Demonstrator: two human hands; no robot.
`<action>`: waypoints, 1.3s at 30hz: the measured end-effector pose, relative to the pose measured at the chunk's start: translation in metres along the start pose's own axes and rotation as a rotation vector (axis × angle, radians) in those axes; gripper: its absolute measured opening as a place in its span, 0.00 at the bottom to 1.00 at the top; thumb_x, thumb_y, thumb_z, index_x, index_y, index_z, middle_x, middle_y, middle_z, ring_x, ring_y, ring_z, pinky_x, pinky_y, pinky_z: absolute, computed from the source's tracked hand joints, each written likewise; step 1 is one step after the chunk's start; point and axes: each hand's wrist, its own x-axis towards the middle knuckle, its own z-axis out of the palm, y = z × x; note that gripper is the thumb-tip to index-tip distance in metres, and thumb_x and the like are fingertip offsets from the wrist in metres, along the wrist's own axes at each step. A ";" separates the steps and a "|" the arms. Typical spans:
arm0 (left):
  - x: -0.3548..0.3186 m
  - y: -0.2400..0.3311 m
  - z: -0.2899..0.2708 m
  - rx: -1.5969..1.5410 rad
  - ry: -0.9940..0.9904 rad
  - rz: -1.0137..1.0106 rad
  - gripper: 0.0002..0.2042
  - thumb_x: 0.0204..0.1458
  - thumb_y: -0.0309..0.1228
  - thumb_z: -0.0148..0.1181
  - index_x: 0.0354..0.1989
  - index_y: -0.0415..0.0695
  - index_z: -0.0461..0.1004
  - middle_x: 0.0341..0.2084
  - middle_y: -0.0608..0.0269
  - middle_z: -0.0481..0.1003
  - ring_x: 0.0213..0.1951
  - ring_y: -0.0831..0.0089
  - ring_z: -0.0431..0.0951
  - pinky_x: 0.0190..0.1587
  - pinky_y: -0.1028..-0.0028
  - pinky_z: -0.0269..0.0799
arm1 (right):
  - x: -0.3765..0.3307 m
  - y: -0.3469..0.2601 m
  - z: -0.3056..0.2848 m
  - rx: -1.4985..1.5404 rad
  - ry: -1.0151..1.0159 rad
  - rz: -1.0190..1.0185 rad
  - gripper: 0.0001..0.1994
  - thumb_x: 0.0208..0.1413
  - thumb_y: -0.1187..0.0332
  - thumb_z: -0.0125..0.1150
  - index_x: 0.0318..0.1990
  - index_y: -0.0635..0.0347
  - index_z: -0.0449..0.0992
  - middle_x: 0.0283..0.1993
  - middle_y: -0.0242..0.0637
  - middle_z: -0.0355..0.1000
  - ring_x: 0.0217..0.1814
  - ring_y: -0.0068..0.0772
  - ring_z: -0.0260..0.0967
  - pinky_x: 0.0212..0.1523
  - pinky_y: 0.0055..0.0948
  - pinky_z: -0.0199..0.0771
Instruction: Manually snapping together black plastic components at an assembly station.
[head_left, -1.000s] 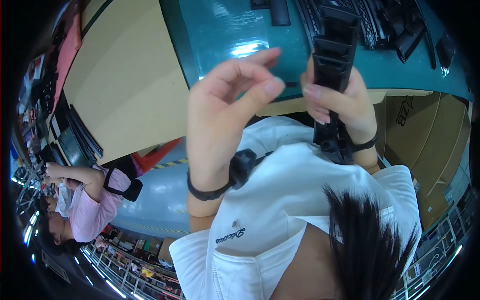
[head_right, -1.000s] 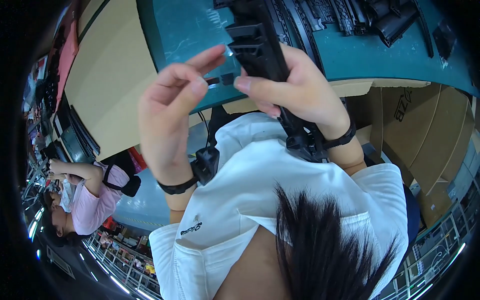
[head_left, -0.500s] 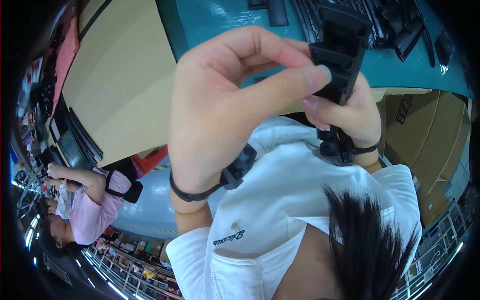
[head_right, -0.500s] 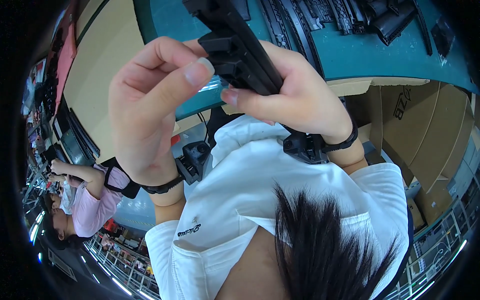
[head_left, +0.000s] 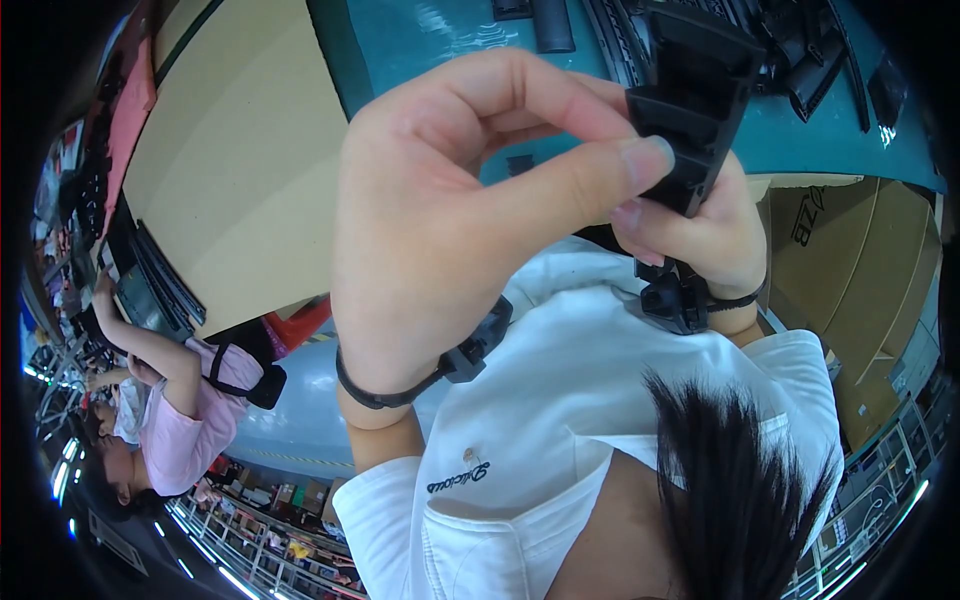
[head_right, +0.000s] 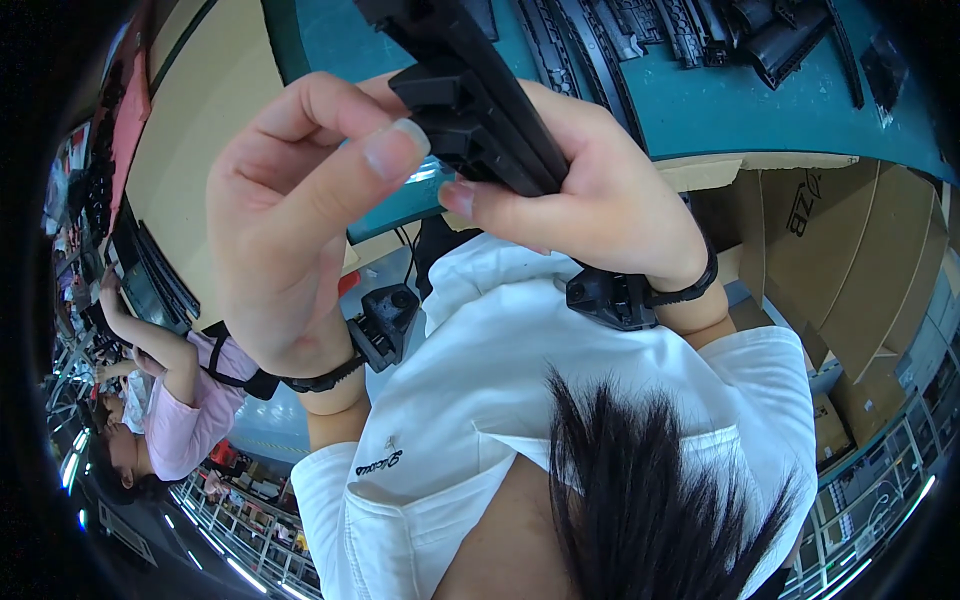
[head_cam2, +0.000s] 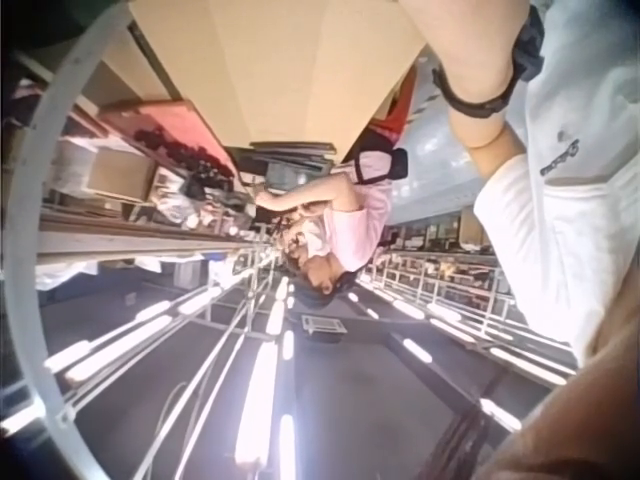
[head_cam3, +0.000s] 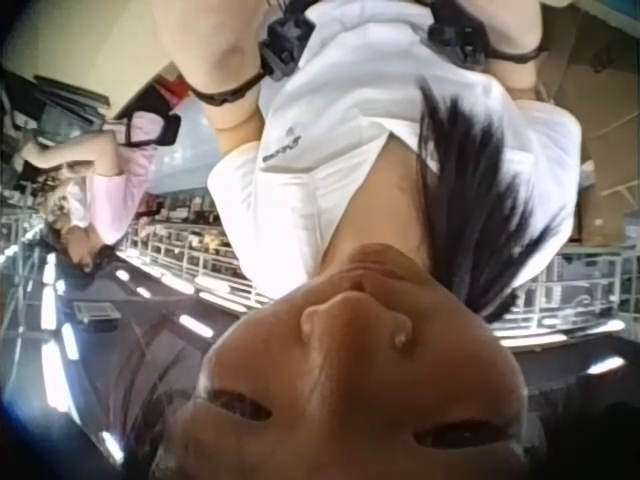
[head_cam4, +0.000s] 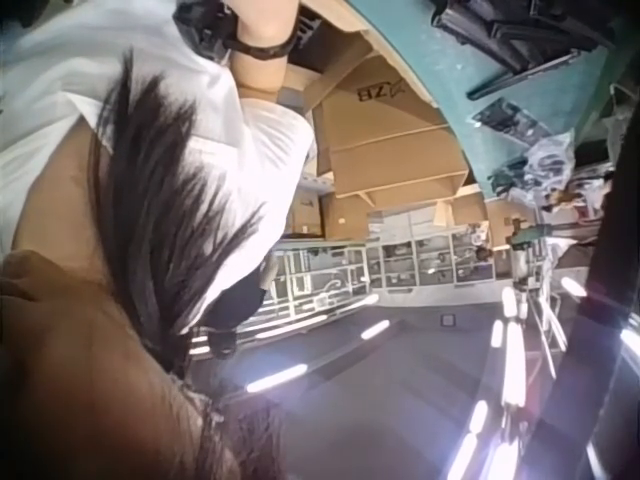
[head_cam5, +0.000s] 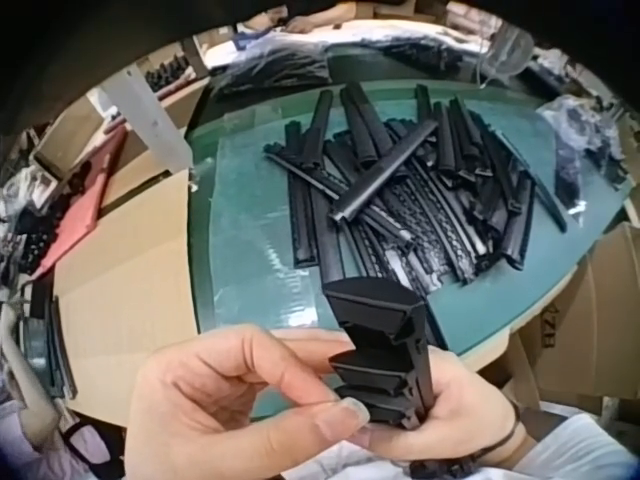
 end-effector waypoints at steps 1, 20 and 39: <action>0.000 0.000 0.000 0.000 0.004 0.004 0.04 0.40 0.21 0.55 0.25 0.36 0.67 0.29 0.59 0.70 0.31 0.79 0.67 0.37 0.83 0.59 | 0.000 0.000 0.000 -0.006 -0.003 -0.006 0.21 0.42 0.80 0.54 0.48 0.63 0.62 0.38 0.29 0.65 0.38 0.14 0.59 0.38 0.16 0.60; -0.010 0.002 -0.026 0.886 0.509 0.901 0.21 0.42 0.27 0.56 0.44 0.37 0.58 0.29 0.56 0.71 0.34 0.69 0.71 0.38 0.72 0.64 | 0.030 -0.032 -0.004 -0.825 -0.297 -0.065 0.13 0.37 0.79 0.52 0.36 0.67 0.64 0.20 0.32 0.63 0.14 0.23 0.59 0.15 0.18 0.57; -0.106 -0.059 -0.276 0.945 1.104 -0.251 0.11 0.47 0.33 0.51 0.33 0.38 0.64 0.16 0.61 0.66 0.18 0.75 0.67 0.20 0.78 0.62 | 0.169 -0.103 -0.072 -1.906 0.336 0.426 0.18 0.45 0.59 0.52 0.27 0.70 0.70 0.22 0.49 0.68 0.21 0.43 0.67 0.25 0.35 0.68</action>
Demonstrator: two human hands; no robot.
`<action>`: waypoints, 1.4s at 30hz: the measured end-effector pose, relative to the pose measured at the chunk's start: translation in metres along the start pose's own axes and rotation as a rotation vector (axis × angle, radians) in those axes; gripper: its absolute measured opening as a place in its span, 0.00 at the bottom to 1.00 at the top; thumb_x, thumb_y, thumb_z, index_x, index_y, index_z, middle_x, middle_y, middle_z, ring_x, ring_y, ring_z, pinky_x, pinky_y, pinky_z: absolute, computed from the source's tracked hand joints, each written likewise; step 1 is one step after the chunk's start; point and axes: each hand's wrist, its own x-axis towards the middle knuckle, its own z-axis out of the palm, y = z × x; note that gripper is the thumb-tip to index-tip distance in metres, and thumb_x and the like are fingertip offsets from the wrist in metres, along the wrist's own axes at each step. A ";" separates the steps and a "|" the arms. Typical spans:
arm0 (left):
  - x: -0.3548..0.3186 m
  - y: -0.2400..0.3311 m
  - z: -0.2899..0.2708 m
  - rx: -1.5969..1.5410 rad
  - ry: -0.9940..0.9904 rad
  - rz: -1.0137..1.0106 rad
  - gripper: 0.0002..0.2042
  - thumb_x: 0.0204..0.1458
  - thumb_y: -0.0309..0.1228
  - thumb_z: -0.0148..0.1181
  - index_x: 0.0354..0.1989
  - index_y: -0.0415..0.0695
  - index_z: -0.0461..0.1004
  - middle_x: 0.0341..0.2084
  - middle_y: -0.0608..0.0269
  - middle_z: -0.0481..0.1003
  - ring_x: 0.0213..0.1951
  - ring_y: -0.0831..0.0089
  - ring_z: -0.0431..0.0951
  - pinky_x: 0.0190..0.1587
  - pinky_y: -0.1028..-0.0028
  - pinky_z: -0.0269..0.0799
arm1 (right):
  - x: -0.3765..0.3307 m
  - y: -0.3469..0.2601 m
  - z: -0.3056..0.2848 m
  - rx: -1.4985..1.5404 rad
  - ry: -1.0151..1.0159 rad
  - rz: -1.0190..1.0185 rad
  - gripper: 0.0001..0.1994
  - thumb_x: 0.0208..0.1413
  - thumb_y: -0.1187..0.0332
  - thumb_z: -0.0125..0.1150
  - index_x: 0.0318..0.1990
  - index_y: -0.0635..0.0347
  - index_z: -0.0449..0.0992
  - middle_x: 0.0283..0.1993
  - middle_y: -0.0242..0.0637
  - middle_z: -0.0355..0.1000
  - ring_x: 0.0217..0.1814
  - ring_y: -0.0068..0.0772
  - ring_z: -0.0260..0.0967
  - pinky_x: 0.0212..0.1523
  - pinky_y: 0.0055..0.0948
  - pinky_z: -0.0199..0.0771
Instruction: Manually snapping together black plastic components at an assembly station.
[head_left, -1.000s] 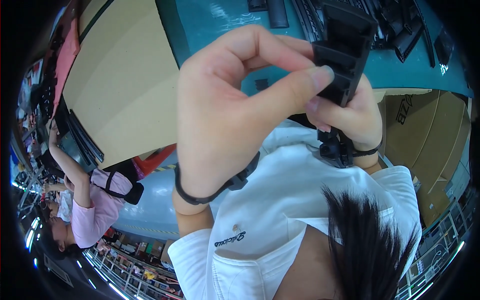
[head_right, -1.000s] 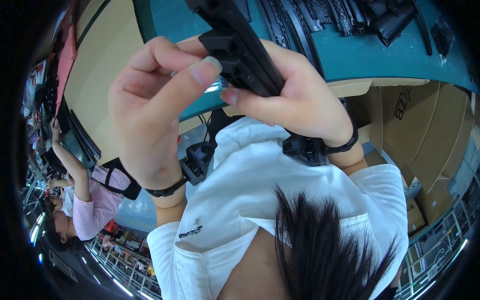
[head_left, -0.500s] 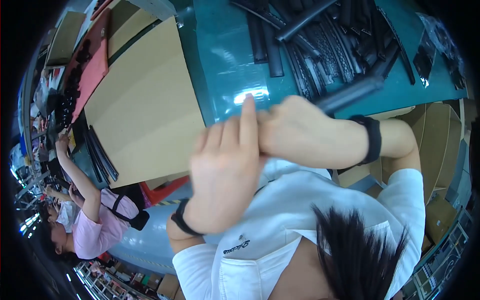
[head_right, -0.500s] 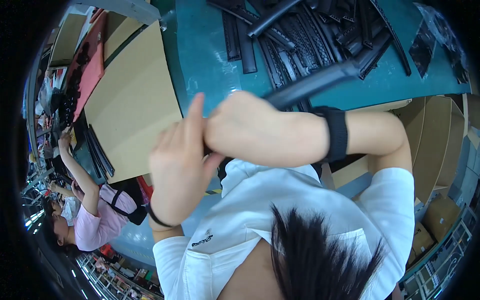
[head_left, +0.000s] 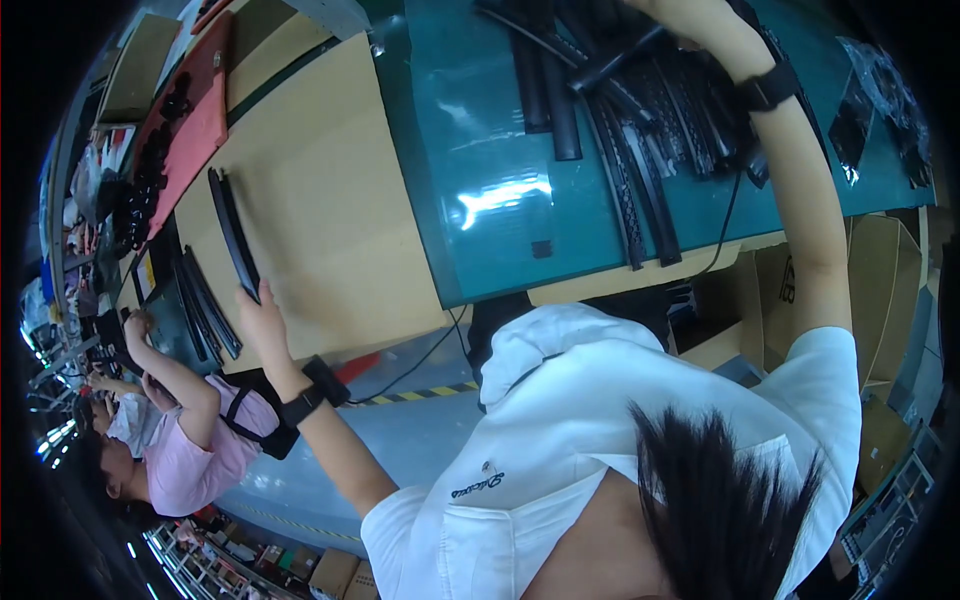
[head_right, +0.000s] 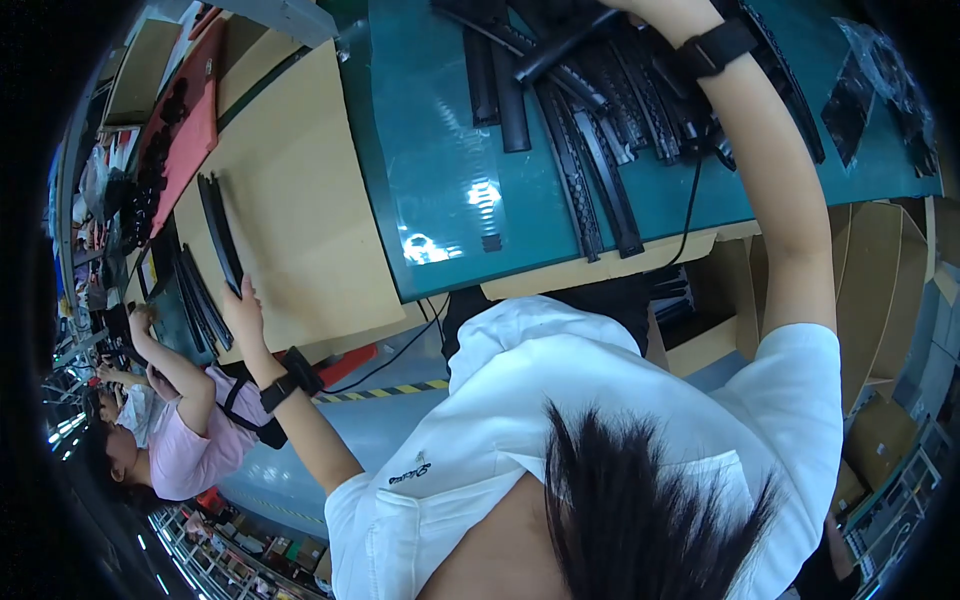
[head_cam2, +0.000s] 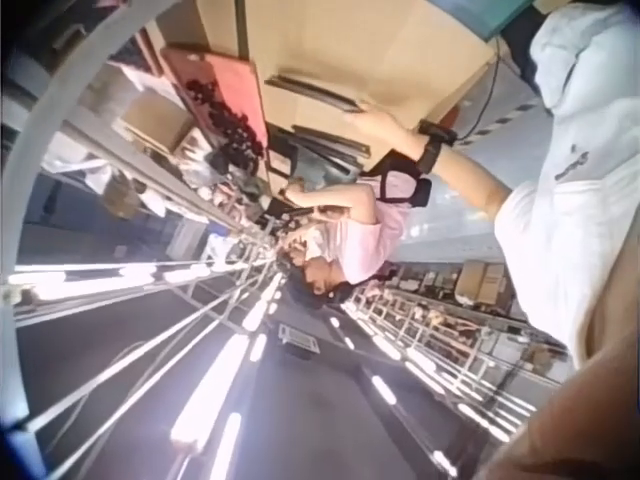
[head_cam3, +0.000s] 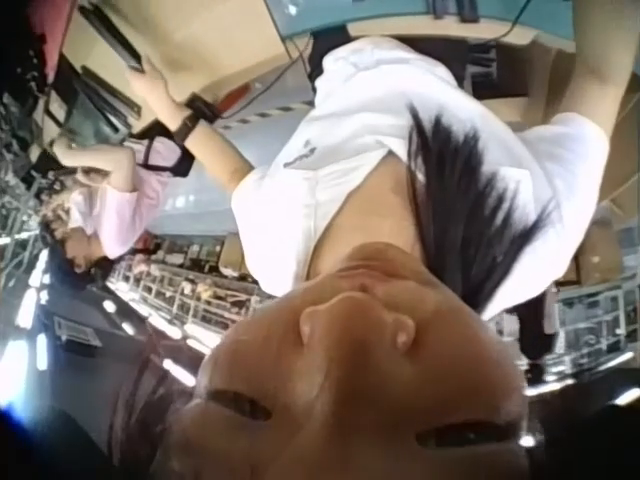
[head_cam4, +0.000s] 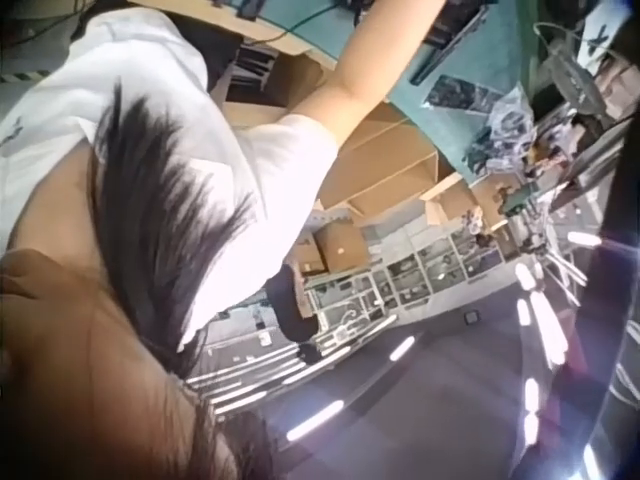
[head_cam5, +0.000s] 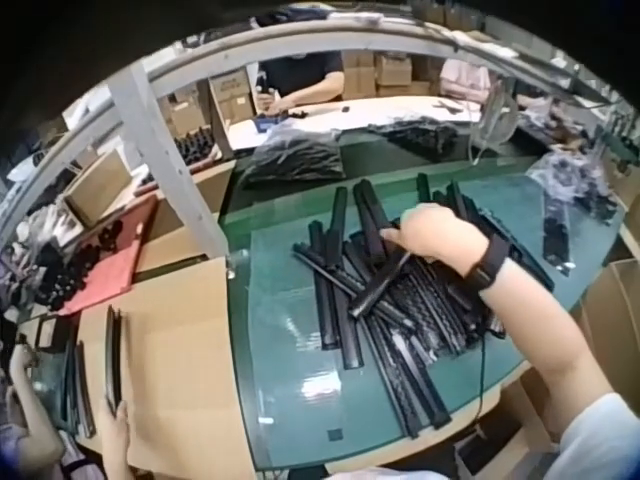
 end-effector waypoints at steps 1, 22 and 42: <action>0.006 -0.007 0.000 0.255 0.117 0.137 0.12 0.46 0.33 0.52 0.35 0.38 0.64 0.19 0.58 0.67 0.21 0.72 0.67 0.23 0.76 0.63 | 0.004 0.006 0.005 0.000 -0.012 0.005 0.18 0.45 0.59 0.52 0.27 0.70 0.70 0.22 0.49 0.68 0.21 0.43 0.67 0.25 0.35 0.68; -0.140 0.157 0.130 -0.158 -0.406 1.129 0.05 0.33 0.23 0.56 0.22 0.45 0.73 0.21 0.68 0.69 0.28 0.73 0.68 0.28 0.76 0.65 | 0.025 0.012 0.085 -0.034 0.374 -0.018 0.20 0.40 0.69 0.50 0.42 0.72 0.60 0.33 0.57 0.66 0.38 0.48 0.65 0.40 0.36 0.65; -0.121 0.165 0.134 -0.121 -0.506 1.370 0.04 0.31 0.24 0.57 0.19 0.45 0.72 0.19 0.66 0.70 0.26 0.70 0.69 0.26 0.76 0.66 | -0.075 0.012 0.063 2.228 -0.085 0.044 0.14 0.55 0.62 0.40 0.25 0.63 0.65 0.20 0.30 0.61 0.18 0.17 0.56 0.19 0.15 0.59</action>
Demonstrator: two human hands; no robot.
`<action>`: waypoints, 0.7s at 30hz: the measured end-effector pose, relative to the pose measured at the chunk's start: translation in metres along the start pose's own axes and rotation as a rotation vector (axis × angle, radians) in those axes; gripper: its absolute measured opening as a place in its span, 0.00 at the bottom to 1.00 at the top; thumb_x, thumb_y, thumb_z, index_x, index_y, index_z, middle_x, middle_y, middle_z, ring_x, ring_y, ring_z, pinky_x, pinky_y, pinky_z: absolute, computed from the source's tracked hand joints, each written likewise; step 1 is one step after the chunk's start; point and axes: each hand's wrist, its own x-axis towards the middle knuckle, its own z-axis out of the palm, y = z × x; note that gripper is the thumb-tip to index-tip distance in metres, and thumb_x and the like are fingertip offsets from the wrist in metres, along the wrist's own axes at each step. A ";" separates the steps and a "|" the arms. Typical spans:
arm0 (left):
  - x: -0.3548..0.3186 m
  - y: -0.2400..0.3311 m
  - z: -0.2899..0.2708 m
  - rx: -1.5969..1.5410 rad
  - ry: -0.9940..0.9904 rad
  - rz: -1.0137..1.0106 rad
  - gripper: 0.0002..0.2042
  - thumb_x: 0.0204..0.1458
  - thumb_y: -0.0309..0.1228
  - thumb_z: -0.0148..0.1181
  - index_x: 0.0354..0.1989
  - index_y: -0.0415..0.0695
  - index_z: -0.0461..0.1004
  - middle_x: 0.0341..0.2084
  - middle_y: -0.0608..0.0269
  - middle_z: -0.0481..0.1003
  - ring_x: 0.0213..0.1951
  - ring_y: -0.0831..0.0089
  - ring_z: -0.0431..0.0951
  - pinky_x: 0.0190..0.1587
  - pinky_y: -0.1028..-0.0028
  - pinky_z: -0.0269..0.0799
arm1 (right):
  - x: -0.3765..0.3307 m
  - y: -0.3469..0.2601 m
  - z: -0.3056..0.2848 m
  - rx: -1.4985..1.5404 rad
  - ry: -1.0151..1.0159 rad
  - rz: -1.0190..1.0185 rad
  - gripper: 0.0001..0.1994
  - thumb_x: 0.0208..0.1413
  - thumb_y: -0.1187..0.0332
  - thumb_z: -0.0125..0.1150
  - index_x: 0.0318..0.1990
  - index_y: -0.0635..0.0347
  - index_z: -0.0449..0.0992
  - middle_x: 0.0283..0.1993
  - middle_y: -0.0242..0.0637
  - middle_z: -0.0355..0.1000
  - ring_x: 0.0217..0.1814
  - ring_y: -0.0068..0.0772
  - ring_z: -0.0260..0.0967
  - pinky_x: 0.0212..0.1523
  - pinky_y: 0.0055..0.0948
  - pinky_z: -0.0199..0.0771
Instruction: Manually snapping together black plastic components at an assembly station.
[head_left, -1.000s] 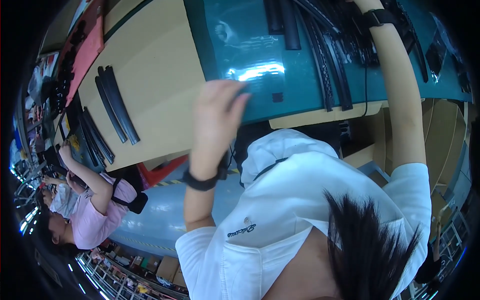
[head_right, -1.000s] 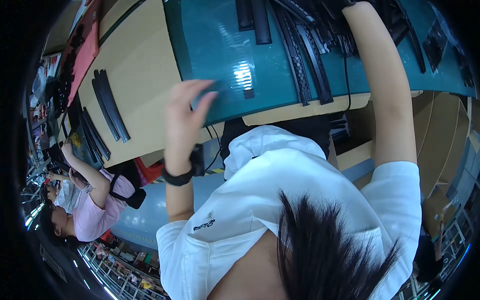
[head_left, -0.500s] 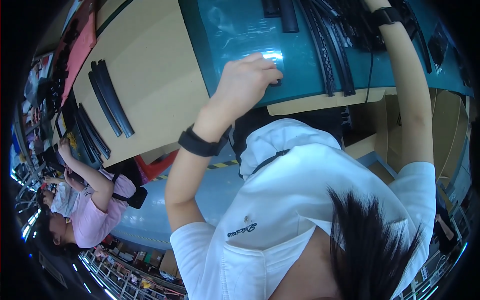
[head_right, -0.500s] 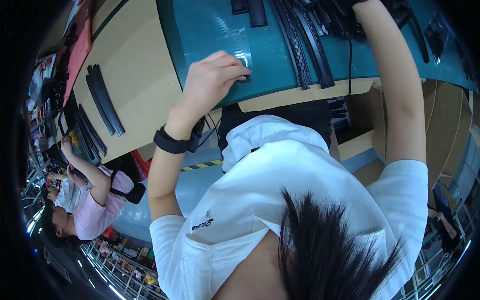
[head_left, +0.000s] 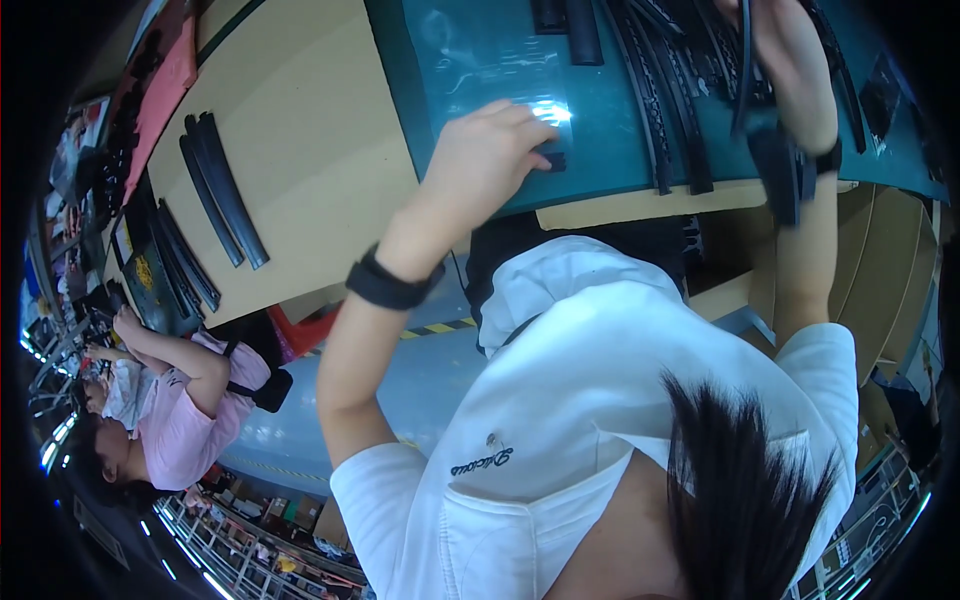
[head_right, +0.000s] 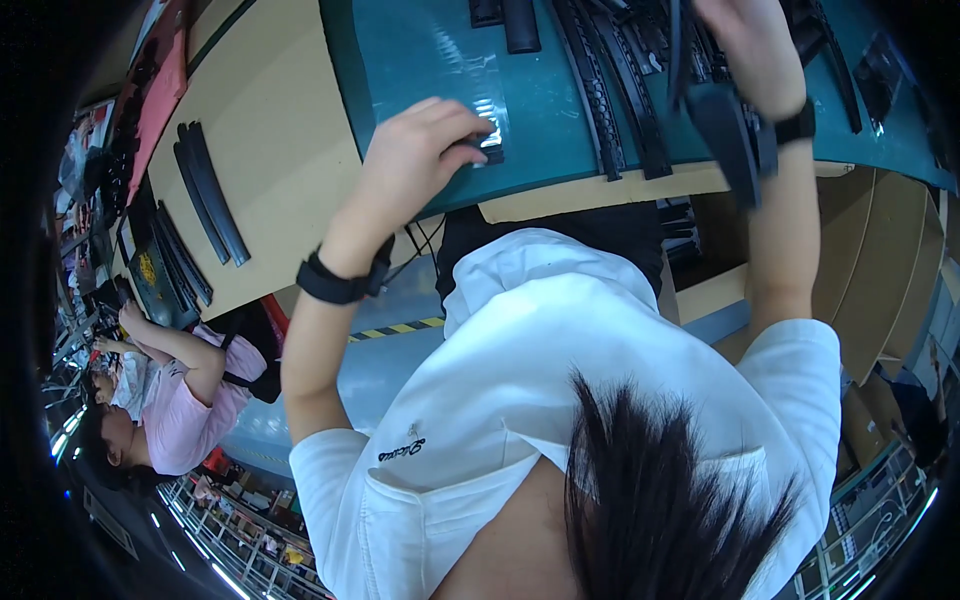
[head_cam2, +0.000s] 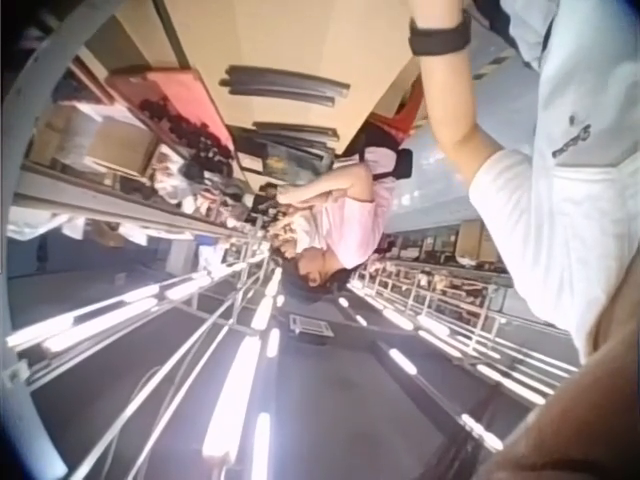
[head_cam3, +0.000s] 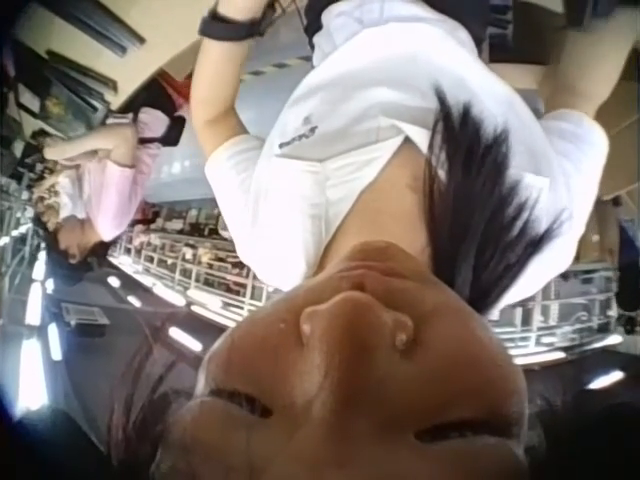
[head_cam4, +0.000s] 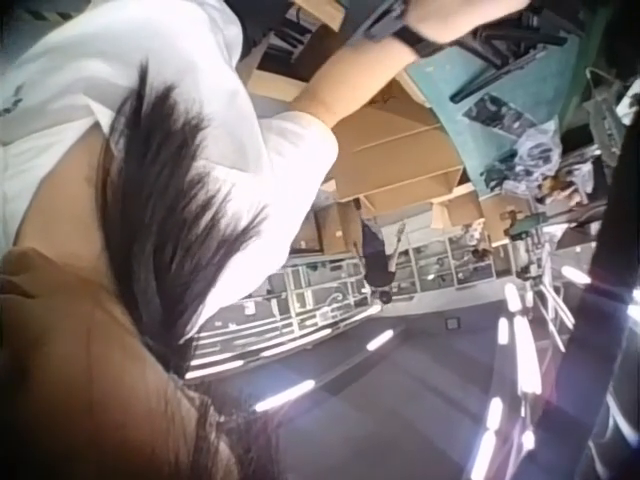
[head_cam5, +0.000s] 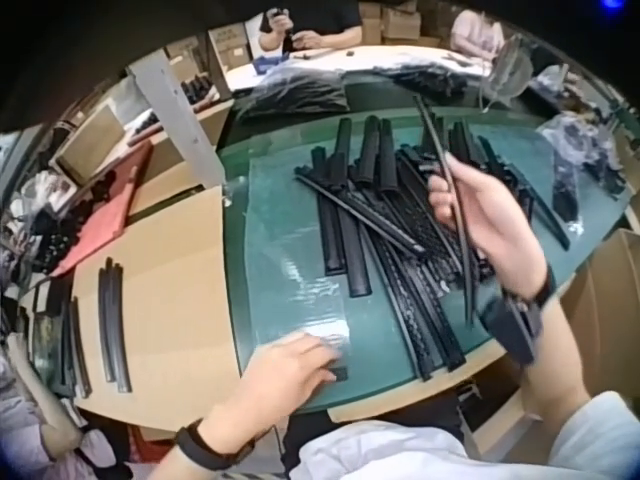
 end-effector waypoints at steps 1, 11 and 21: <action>-0.007 0.004 0.002 -0.033 0.042 -0.116 0.04 0.31 0.25 0.58 0.19 0.45 0.72 0.19 0.65 0.70 0.26 0.69 0.70 0.26 0.76 0.66 | 0.001 0.016 -0.013 0.002 0.000 0.005 0.14 0.55 0.62 0.40 0.25 0.63 0.65 0.20 0.30 0.61 0.18 0.17 0.56 0.19 0.15 0.59; -0.022 0.031 0.026 -0.002 0.358 -0.511 0.04 0.29 0.25 0.60 0.18 0.44 0.72 0.20 0.67 0.70 0.26 0.69 0.69 0.27 0.74 0.65 | -0.086 0.096 -0.005 -0.273 -0.159 -0.274 0.18 0.55 0.61 0.38 0.48 0.65 0.56 0.22 0.28 0.53 0.21 0.16 0.51 0.22 0.13 0.54; -0.015 0.043 0.008 -0.249 0.169 -0.744 0.04 0.36 0.23 0.57 0.22 0.40 0.70 0.30 0.60 0.71 0.35 0.69 0.69 0.35 0.76 0.64 | -0.092 0.113 -0.007 -0.122 -0.367 0.027 0.18 0.55 0.56 0.36 0.41 0.64 0.58 0.18 0.25 0.48 0.18 0.14 0.43 0.18 0.14 0.45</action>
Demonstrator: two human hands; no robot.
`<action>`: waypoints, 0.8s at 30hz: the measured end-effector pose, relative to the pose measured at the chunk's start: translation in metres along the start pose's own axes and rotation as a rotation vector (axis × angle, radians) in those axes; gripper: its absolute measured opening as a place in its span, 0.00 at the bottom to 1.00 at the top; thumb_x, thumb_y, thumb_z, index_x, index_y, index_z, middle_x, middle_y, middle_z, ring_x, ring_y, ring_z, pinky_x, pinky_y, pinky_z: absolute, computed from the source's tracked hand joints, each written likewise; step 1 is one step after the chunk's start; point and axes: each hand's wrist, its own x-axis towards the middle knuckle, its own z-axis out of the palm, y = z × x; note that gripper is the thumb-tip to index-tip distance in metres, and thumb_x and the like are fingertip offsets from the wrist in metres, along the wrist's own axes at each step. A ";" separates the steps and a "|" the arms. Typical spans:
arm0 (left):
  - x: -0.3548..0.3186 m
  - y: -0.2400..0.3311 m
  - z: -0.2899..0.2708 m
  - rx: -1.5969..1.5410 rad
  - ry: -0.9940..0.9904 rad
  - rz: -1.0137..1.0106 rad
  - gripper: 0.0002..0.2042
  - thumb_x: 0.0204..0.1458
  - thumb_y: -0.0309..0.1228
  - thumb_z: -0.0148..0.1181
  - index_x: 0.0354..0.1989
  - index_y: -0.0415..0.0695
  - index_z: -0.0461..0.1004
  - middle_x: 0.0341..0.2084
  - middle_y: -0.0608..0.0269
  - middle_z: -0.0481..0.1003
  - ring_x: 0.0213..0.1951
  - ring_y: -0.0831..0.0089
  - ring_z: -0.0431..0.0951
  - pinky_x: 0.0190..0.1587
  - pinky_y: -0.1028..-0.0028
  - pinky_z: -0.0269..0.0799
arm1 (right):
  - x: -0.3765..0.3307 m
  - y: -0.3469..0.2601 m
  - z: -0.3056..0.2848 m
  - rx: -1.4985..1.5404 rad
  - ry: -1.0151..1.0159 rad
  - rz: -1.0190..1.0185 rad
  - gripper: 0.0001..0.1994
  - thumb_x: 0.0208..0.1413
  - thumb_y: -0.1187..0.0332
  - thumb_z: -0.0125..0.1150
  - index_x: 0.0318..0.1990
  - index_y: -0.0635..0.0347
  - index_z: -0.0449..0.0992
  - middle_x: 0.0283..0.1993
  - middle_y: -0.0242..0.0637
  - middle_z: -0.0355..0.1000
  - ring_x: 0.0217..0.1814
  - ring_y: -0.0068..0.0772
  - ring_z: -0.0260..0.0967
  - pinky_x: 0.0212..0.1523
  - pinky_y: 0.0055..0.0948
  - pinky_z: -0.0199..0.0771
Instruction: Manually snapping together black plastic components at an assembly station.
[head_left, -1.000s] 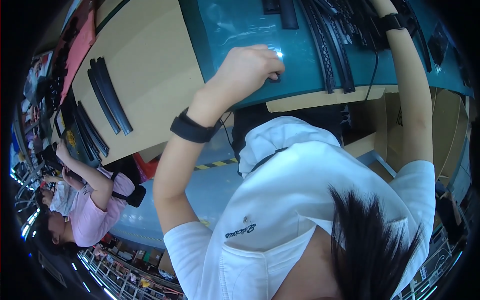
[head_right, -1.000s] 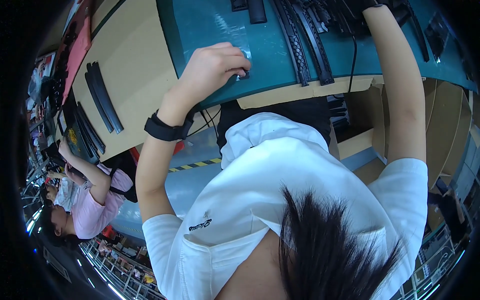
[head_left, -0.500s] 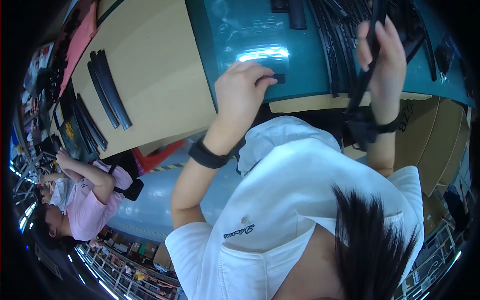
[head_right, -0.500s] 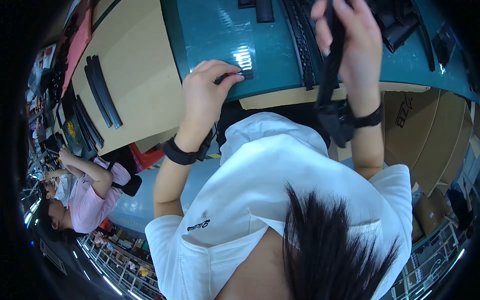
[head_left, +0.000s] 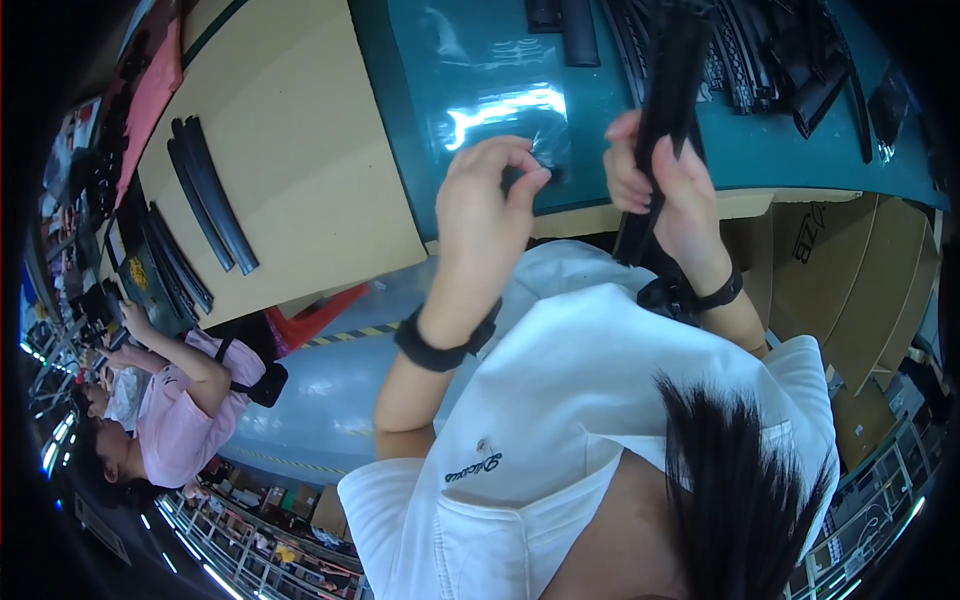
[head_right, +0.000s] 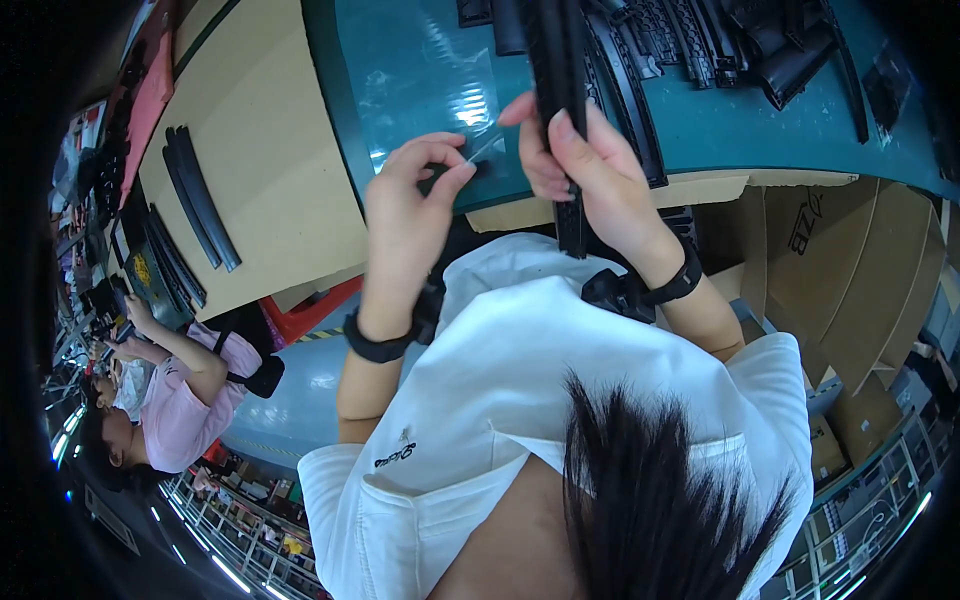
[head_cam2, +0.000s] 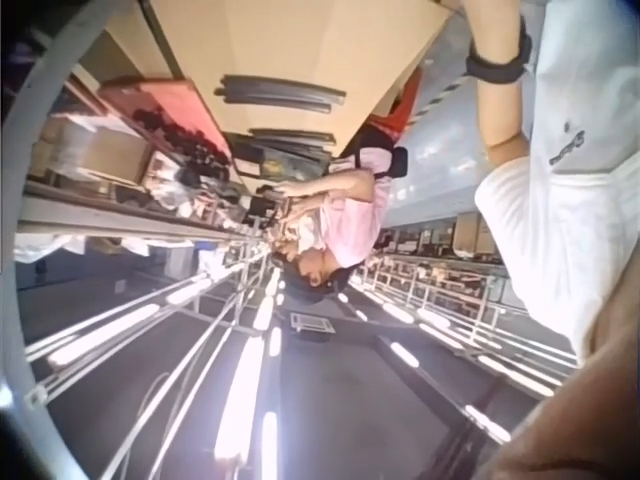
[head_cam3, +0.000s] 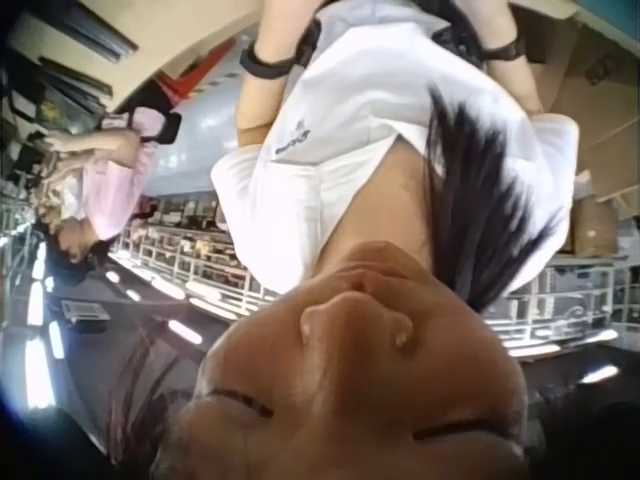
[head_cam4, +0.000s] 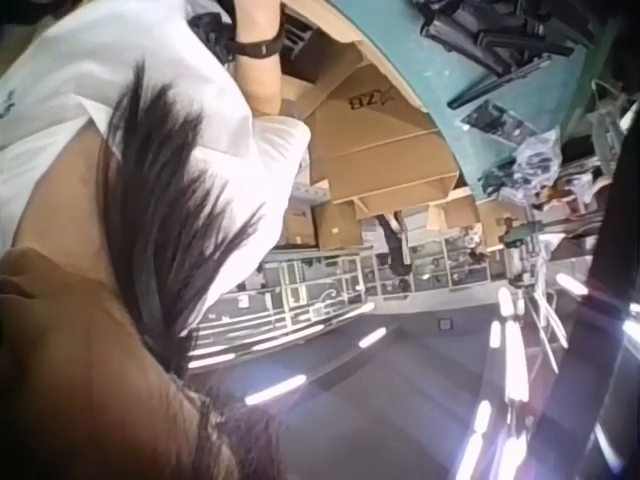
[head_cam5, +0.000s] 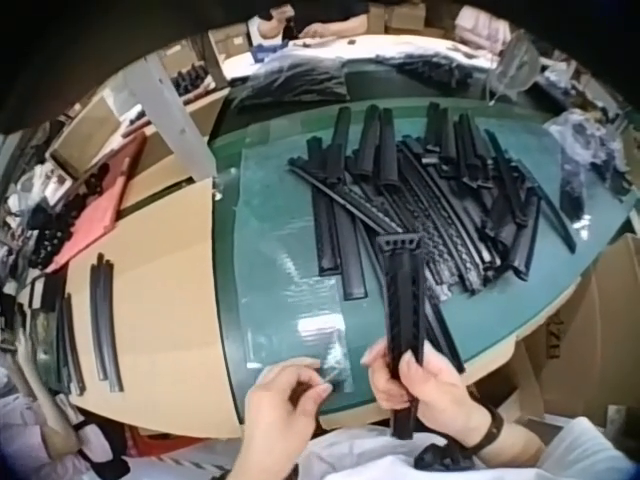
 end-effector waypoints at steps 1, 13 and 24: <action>0.003 0.000 -0.012 -0.220 -0.109 -0.049 0.03 0.37 0.23 0.57 0.22 0.39 0.70 0.33 0.57 0.71 0.37 0.68 0.69 0.38 0.75 0.64 | -0.002 0.001 0.001 0.061 -0.034 0.064 0.17 0.55 0.56 0.37 0.40 0.64 0.59 0.18 0.25 0.48 0.18 0.14 0.43 0.18 0.14 0.45; 0.041 0.073 -0.088 -0.784 -0.407 -0.019 0.02 0.43 0.21 0.50 0.24 0.36 0.67 0.37 0.46 0.69 0.39 0.68 0.71 0.44 0.74 0.64 | -0.017 -0.020 0.018 -0.084 -0.222 0.236 0.16 0.53 0.57 0.42 0.32 0.63 0.62 0.18 0.26 0.52 0.18 0.16 0.45 0.20 0.15 0.44; 0.043 0.073 -0.087 -0.829 -0.435 0.000 0.02 0.44 0.21 0.49 0.23 0.37 0.65 0.33 0.47 0.71 0.36 0.68 0.72 0.43 0.73 0.64 | -0.016 -0.024 0.023 -0.171 -0.154 0.169 0.14 0.53 0.59 0.43 0.31 0.64 0.62 0.22 0.29 0.55 0.21 0.17 0.47 0.21 0.15 0.46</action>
